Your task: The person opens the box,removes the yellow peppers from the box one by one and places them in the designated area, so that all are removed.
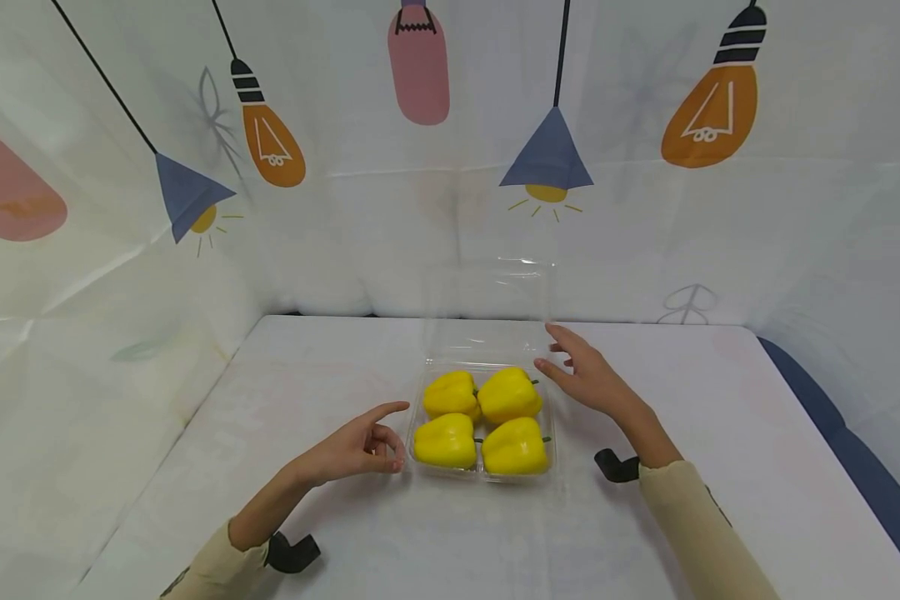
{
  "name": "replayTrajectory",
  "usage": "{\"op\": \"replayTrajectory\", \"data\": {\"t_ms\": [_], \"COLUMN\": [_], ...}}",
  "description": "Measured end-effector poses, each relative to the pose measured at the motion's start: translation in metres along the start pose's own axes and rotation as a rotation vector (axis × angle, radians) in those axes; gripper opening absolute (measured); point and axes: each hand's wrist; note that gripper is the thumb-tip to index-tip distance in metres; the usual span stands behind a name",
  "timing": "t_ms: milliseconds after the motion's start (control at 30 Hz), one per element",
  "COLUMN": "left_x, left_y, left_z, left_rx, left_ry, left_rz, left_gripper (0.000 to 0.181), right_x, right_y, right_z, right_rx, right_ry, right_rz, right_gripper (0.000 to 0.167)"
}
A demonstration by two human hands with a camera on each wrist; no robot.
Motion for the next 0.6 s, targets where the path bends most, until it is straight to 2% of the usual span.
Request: {"op": "replayTrajectory", "data": {"t_ms": [600], "left_x": [0.0006], "left_y": [0.0007], "left_z": [0.0037], "left_rx": [0.007], "left_ry": [0.010], "left_rz": [-0.004], "left_gripper": [0.084], "right_x": [-0.0001], "right_y": [0.0042], "right_z": [-0.0073], "right_rx": [0.013], "right_ry": [0.068], "right_rz": [0.048], "right_gripper": [0.066]}}
Point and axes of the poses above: each hand's wrist, its own x-axis towards the middle knuckle, its own y-axis out of the palm, z = x × y, and after that the axes turned 7 degrees about -z, right-handed
